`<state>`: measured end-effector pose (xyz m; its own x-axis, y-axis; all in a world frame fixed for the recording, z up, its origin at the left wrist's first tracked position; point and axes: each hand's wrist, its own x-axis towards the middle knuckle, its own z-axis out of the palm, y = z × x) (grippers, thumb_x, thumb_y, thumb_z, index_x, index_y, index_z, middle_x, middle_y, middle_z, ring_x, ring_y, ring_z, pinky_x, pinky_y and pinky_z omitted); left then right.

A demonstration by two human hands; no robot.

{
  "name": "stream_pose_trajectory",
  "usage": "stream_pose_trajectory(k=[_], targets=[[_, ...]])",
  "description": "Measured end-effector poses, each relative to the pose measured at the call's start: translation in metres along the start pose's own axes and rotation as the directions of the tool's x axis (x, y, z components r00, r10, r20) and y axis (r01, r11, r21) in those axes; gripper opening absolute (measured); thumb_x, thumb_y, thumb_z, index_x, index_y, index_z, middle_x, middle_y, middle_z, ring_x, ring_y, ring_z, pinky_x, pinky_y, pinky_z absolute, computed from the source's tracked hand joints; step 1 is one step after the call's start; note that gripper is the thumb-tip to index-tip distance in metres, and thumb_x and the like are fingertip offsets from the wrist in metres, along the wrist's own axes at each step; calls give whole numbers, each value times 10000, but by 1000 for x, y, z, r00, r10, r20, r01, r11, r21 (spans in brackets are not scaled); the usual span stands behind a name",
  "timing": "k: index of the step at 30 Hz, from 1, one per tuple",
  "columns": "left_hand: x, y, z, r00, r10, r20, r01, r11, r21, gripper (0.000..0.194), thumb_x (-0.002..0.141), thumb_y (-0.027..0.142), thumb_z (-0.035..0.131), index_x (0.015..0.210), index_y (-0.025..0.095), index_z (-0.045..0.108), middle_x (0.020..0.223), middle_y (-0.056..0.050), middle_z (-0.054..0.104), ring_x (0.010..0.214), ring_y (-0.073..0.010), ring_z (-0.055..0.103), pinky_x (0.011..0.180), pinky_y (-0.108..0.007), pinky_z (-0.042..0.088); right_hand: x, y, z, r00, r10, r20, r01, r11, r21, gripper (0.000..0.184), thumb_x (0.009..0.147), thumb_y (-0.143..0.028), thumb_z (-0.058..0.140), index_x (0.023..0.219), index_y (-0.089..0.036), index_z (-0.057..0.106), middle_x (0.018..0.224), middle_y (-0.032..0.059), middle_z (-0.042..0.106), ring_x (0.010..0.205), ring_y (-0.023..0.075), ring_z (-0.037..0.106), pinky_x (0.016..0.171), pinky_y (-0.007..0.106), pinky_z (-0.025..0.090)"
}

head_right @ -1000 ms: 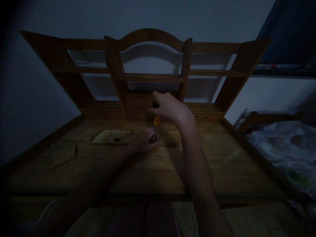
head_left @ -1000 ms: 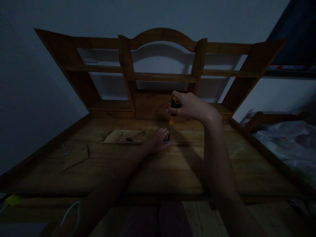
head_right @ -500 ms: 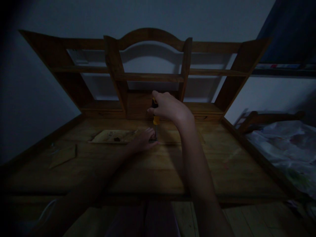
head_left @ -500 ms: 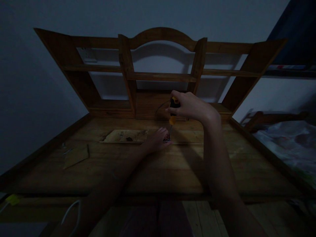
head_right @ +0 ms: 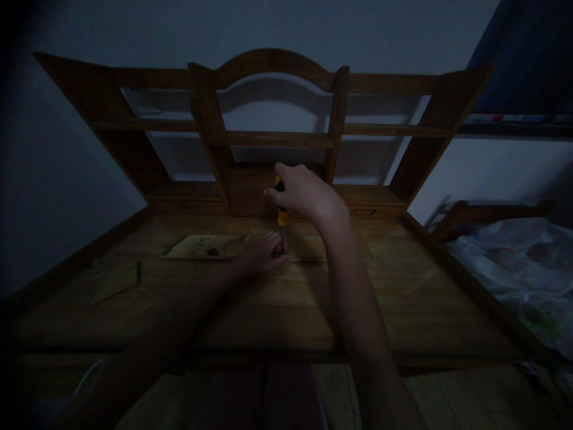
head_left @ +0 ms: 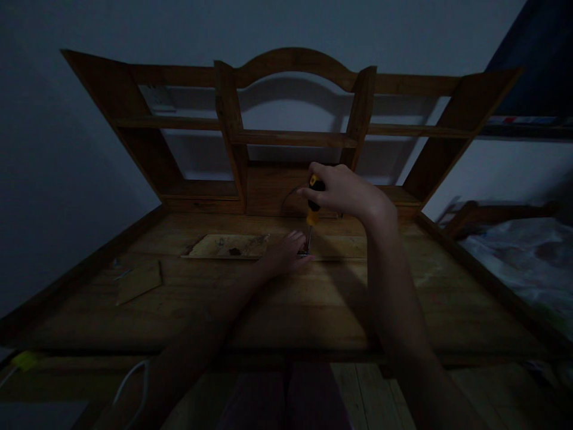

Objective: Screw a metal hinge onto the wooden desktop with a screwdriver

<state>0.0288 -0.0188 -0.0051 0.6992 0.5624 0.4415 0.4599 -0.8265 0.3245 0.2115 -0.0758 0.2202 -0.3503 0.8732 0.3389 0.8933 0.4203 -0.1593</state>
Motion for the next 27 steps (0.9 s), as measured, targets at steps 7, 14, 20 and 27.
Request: stream_pose_trajectory(k=[7,14,20,27], targets=[[0,0,-2,1000,-21,18,21,1000,-12,322,1012,423,680,882,239,449,977,-49,585,946,-243,573,810,-374,489,0,2,-3,998,-37,50,34,997,69,347,927,-327,660,1234,-167,679,1139,151,768,1043,328,716,859,416,532],[0,3,-4,1000,-15,18,15,1000,-1,289,1010,394,688,905,237,470,1026,-66,607,985,-256,582,836,-390,505,1,3,0,994,-108,30,103,988,117,295,941,-272,704,1227,-200,692,1180,107,771,1073,287,715,910,389,529],[2,5,-5,999,-33,27,33,999,0,268,994,366,719,932,227,500,1026,-67,615,979,-255,592,835,-386,508,5,6,6,996,-86,-21,87,995,53,239,973,-357,728,1144,-191,717,1031,99,760,996,302,718,877,419,525],[0,-2,0,1000,-10,-13,10,1000,18,336,996,442,727,904,233,481,994,-54,600,958,-249,586,831,-382,502,3,6,3,995,-97,6,96,989,109,285,927,-297,731,1192,-196,698,1131,96,768,1037,286,706,906,405,529]])
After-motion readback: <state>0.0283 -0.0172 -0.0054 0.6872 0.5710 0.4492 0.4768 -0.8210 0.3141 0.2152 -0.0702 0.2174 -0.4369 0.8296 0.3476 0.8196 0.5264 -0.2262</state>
